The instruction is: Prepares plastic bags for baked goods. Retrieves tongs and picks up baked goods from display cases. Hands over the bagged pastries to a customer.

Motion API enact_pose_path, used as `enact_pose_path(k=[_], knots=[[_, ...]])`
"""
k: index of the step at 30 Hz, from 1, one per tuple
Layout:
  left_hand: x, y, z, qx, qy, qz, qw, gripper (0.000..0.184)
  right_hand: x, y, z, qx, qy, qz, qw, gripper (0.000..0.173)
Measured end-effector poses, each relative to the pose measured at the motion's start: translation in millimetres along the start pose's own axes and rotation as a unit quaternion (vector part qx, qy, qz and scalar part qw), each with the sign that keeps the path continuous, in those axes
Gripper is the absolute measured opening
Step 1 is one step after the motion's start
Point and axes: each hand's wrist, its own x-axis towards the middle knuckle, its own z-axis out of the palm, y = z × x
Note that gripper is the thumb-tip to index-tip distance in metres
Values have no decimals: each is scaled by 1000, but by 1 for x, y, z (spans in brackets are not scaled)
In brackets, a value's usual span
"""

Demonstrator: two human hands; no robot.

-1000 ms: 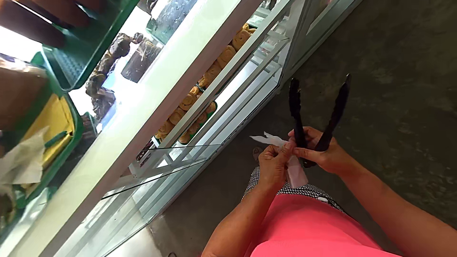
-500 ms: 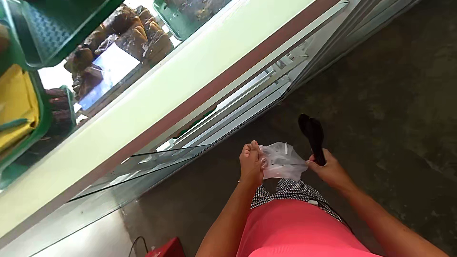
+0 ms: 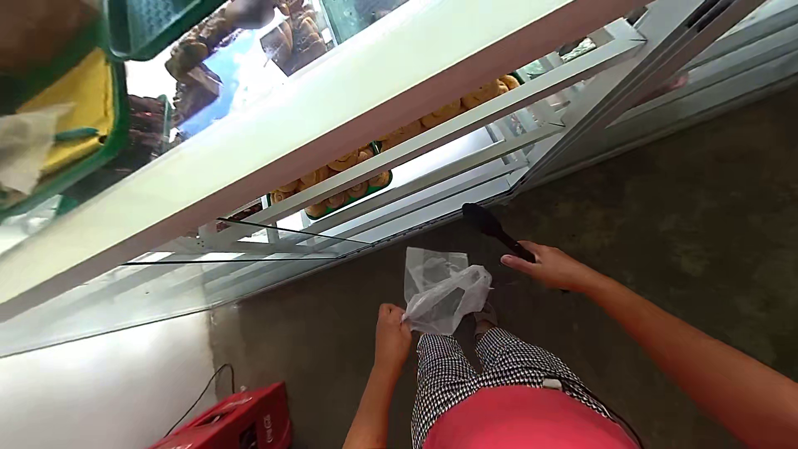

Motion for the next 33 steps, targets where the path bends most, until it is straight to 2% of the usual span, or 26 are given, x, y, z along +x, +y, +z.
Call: enact_pose_path(k=[1, 3, 8, 12, 17, 22, 28, 33], knots=[[-6, -10, 1, -39, 27, -3, 999, 16, 7, -3, -6, -6, 7, 3, 1000, 81], [-14, -22, 4, -128, 68, -11, 989, 15, 29, -22, -16, -16, 43, -8, 999, 85], [-12, -18, 5, -376, 55, -30, 924, 16, 110, -102, -12, 13, 195, -27, 980, 86], [0, -17, -3, -414, 88, -11, 906, 13, 155, -166, -2, 9, 226, 18, 974, 95], [10, -24, -15, -433, 111, -41, 894, 15, 181, -205, 19, 38, 248, 82, 965, 99], [26, -24, -31, -417, 148, -11, 897, 18, 188, -200, 19, 16, 261, 59, 963, 90], [69, -21, -41, -367, 187, 26, 911, 24, 171, -163, -14, -147, 249, 1, 957, 85], [100, -22, -43, -318, 185, 48, 929, 27, 151, -132, -35, -169, 215, -55, 960, 80]])
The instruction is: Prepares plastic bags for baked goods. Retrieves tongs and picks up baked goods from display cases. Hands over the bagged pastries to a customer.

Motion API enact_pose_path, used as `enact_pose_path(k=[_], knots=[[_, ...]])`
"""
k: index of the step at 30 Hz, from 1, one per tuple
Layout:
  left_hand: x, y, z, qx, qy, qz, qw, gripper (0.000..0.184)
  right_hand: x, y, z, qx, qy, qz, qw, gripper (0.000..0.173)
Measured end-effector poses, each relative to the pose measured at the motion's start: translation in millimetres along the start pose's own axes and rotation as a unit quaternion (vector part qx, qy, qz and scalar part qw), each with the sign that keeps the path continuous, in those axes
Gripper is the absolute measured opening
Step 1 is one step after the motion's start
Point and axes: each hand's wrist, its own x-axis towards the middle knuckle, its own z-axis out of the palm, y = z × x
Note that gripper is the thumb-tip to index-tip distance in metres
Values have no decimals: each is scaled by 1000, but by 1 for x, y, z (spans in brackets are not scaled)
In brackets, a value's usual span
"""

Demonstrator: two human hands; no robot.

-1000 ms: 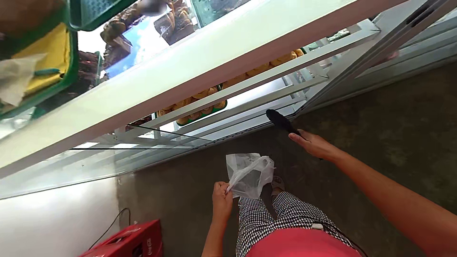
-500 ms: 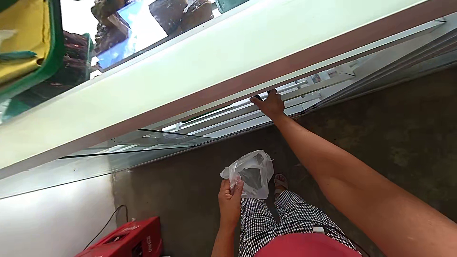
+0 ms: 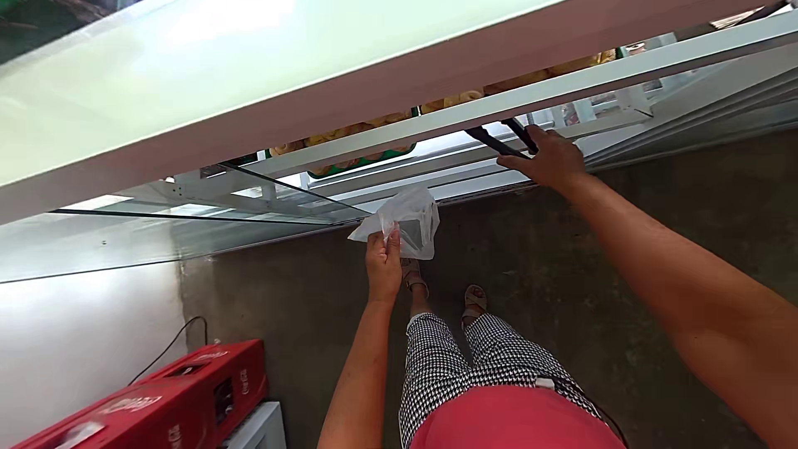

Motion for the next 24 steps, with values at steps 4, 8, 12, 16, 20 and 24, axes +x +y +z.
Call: enact_pose_path(k=[4, 8, 12, 16, 20, 24], knots=[[11, -7, -1, 5, -9, 20, 1000, 28, -36, 33, -21, -1, -45, -99, 994, 76], [6, -3, -2, 18, -31, 58, 998, 26, -92, 42, -51, -33, -119, -230, 965, 83], [-19, 10, 6, 28, -86, 120, 989, 27, -108, -23, -46, -108, -206, -234, 944, 81], [-47, 30, 19, -39, -142, 131, 980, 29, -88, -100, 20, -135, -216, -219, 942, 73], [-26, 41, 12, -81, 3, 35, 996, 26, -86, -120, 46, -119, -255, -171, 944, 84], [5, 17, -16, -82, 71, -69, 992, 26, -92, -48, 4, 8, -177, -131, 975, 80]])
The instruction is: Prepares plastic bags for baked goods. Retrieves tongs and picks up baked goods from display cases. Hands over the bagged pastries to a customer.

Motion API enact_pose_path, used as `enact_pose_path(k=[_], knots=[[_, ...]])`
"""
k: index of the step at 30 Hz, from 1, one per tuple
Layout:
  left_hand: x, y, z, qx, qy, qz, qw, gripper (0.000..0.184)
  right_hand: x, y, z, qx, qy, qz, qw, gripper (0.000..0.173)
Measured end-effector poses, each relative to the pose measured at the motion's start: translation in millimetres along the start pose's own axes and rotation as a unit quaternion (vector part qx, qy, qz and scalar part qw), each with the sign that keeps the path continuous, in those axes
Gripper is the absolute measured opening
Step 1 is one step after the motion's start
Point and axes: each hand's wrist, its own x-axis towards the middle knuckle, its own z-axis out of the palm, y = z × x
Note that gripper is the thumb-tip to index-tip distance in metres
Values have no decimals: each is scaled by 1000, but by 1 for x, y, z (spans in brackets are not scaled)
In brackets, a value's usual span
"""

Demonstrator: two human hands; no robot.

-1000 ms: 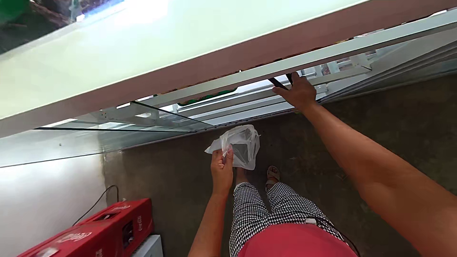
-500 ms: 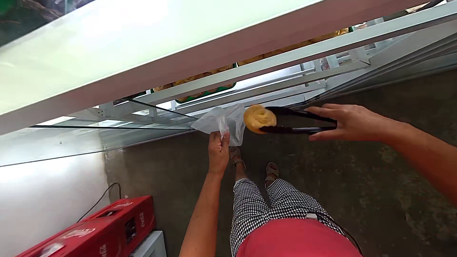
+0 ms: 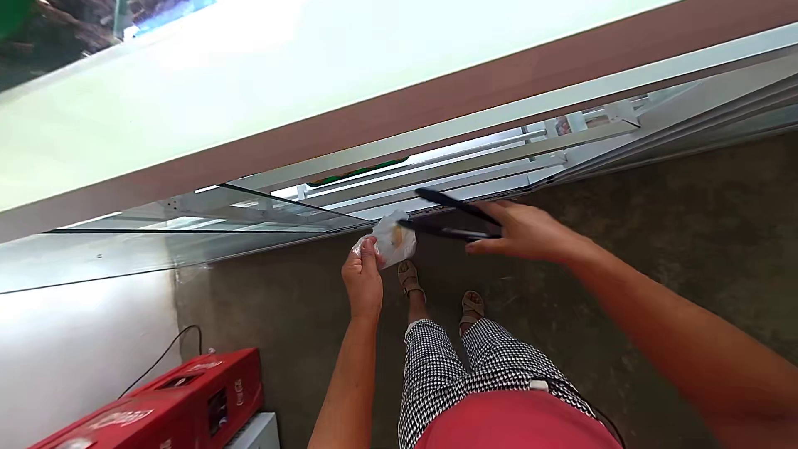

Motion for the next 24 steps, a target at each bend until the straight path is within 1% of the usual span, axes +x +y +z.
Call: enact_pose_path(k=[1, 3, 5, 7, 8, 9, 11, 12, 14, 16, 18, 20, 21, 22, 23, 24], knots=[[2, -6, -3, 8, -8, -4, 1000, 25, 1, 16, -8, 25, 53, 18, 998, 77], [-5, -14, -7, 36, -31, -5, 999, 24, 21, 34, -22, 46, 154, 75, 984, 77], [-13, -19, -9, 69, -49, -6, 996, 26, 57, 31, -35, 48, 227, 138, 963, 81], [-21, -22, -11, 95, -51, 2, 994, 27, 95, 23, -42, 26, 277, 154, 948, 82], [-25, -24, -13, 107, -48, 8, 993, 27, 110, 17, -42, 7, 288, 159, 944, 80], [-28, -26, -16, 121, -46, 16, 991, 28, 122, 10, -40, -17, 291, 163, 943, 77], [-31, -29, -22, 149, -42, 31, 987, 29, 141, -3, -36, -66, 271, 178, 944, 70], [-32, -29, -25, 155, -42, 38, 986, 30, 147, -9, -34, -72, 261, 189, 944, 66], [-31, -27, -30, 136, -51, 56, 988, 29, 157, -16, -31, -81, 240, 212, 944, 62], [-25, -25, -36, 103, -73, 78, 989, 29, 163, -14, -29, -86, 237, 223, 942, 61], [-16, -22, -42, 77, -93, 91, 988, 28, 162, -4, -30, -79, 250, 205, 943, 64], [-3, -17, -45, 61, -108, 82, 989, 28, 150, 15, -35, -41, 269, 151, 950, 70], [3, -15, -47, 58, -113, 74, 989, 29, 139, 27, -35, 5, 281, 115, 953, 74], [8, -13, -48, 55, -116, 72, 989, 30, 123, 36, -35, 51, 279, 85, 955, 72], [14, -11, -49, 52, -118, 73, 989, 31, 102, 42, -36, 89, 246, 69, 963, 67], [18, -7, -48, 48, -122, 78, 988, 31, 77, 46, -39, 110, 195, 66, 972, 62]])
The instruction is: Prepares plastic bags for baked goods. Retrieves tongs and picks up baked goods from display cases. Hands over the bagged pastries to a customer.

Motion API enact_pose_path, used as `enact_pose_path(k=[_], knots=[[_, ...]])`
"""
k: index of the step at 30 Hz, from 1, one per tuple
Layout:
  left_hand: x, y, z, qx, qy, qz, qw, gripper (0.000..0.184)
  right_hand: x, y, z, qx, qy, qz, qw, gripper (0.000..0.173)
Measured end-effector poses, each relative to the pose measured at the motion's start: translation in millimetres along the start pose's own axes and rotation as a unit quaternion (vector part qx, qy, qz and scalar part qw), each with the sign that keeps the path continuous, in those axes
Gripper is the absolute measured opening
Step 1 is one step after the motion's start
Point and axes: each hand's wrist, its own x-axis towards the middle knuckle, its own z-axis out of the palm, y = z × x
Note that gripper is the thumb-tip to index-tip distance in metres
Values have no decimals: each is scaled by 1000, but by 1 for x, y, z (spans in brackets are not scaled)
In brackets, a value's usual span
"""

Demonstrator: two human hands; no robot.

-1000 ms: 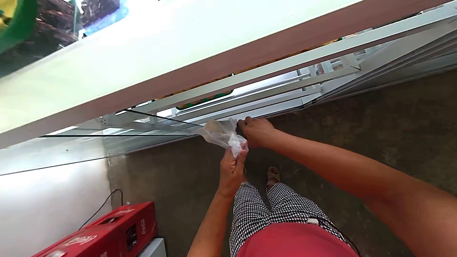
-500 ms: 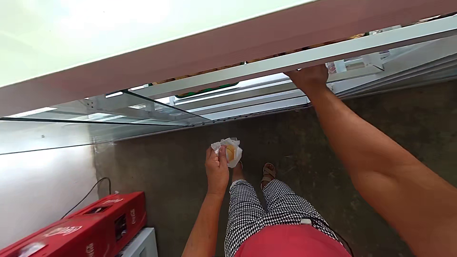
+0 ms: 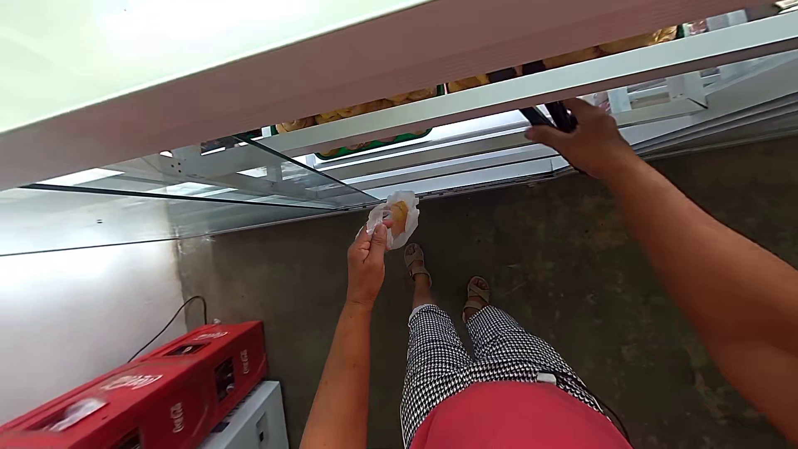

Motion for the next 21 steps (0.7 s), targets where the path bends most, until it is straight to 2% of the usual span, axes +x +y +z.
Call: enact_pose_path(k=[2, 5, 6, 8, 9, 11, 14, 16, 18, 21], knots=[[6, 8, 2, -8, -14, 14, 1000, 31, -47, 14, -24, 26, -110, -14, 994, 54], [5, 26, 12, -3, -70, 29, 997, 30, -96, 25, -44, 68, -276, -33, 958, 61], [1, 34, 17, -2, -94, 31, 995, 30, -102, 19, -46, 50, -319, -46, 945, 62], [-9, 50, 29, -18, -143, 47, 988, 28, -102, -3, -37, -3, -351, -90, 932, 58], [-15, 57, 37, -34, -165, 61, 984, 27, -99, -17, -26, -37, -348, -110, 930, 56], [-25, 67, 51, -83, -181, 80, 977, 27, -93, -42, 7, -123, -317, -131, 931, 66], [-23, 69, 64, -173, -91, 48, 980, 27, -94, -63, 47, -219, -283, -122, 926, 81], [-12, 63, 65, -199, -5, -1, 980, 31, -104, -62, 37, -207, -272, -103, 934, 88], [-5, 56, 66, -179, 55, -47, 981, 29, -117, -41, 2, -166, -232, -89, 954, 89], [-4, 41, 71, -121, 72, -77, 987, 23, -113, 12, -37, -111, -77, -43, 990, 84]])
